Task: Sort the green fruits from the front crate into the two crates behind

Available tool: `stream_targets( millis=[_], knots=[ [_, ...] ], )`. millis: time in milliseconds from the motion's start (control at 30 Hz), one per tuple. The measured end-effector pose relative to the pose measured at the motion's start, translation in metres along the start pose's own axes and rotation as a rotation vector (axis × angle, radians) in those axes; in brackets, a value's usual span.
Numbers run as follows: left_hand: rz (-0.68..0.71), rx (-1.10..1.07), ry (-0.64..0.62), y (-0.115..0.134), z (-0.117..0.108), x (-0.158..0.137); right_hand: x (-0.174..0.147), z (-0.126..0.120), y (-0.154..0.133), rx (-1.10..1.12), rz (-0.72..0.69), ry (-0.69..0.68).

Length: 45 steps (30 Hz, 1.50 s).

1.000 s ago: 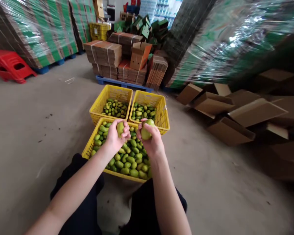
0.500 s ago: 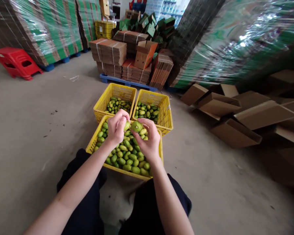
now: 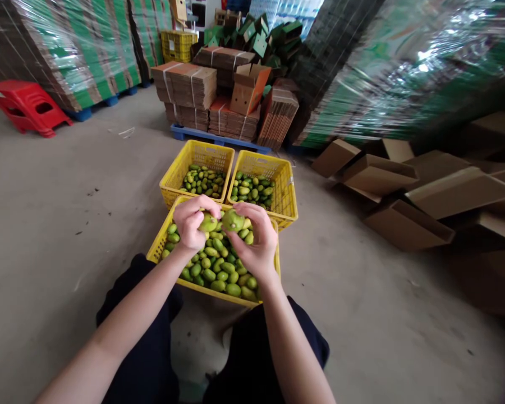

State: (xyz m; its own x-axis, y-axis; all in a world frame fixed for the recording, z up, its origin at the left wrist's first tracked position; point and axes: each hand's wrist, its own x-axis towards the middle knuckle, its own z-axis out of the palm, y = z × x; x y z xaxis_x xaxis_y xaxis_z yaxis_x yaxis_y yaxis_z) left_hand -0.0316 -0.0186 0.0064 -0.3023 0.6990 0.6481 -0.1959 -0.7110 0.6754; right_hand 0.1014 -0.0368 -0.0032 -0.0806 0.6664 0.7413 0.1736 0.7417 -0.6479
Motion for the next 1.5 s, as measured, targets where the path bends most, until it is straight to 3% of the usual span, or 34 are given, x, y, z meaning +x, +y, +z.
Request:
stream_targets(
  millis=[100,167,233,333,400,467,633,900,1067,1233,1367,1500],
  knots=[
    [-0.483,-0.302,0.256,-0.002,0.005,0.008,0.000,0.008,0.000,0.264,0.259,0.158],
    [-0.905,-0.518,0.475,-0.009,0.006,0.012,0.002,0.013,0.003,0.460,0.516,0.290],
    [-1.197,-0.627,0.652,-0.017,0.005,0.014,0.005,0.016,0.011,0.643,0.839,0.341],
    [-1.296,-0.677,0.722,-0.025,0.006,0.012,0.009,0.017,0.027,0.857,1.312,0.348],
    [-1.277,-0.687,0.694,-0.023,0.009,0.010,0.009,0.016,0.036,0.936,1.463,0.414],
    [-1.264,-0.672,0.683,-0.020,0.010,0.010,0.008,0.012,0.040,0.988,1.467,0.472],
    [-1.297,-0.621,0.688,-0.017,0.009,0.014,0.006,-0.003,0.042,1.071,1.361,0.460],
    [-1.338,-0.569,0.704,-0.021,0.009,0.011,0.003,-0.014,0.051,1.046,1.335,0.644],
    [-1.286,-0.525,0.569,-0.022,0.011,0.009,0.003,-0.009,0.047,0.925,1.323,0.484],
    [-1.276,-0.571,0.421,-0.020,0.015,0.006,0.012,-0.001,0.030,0.815,1.263,0.420],
    [-1.261,-0.543,0.394,-0.020,0.015,0.006,0.016,0.001,0.023,0.817,1.192,0.322],
    [-1.270,-0.513,0.413,-0.017,0.015,0.009,0.014,0.001,0.023,0.864,1.144,0.312]
  ],
)
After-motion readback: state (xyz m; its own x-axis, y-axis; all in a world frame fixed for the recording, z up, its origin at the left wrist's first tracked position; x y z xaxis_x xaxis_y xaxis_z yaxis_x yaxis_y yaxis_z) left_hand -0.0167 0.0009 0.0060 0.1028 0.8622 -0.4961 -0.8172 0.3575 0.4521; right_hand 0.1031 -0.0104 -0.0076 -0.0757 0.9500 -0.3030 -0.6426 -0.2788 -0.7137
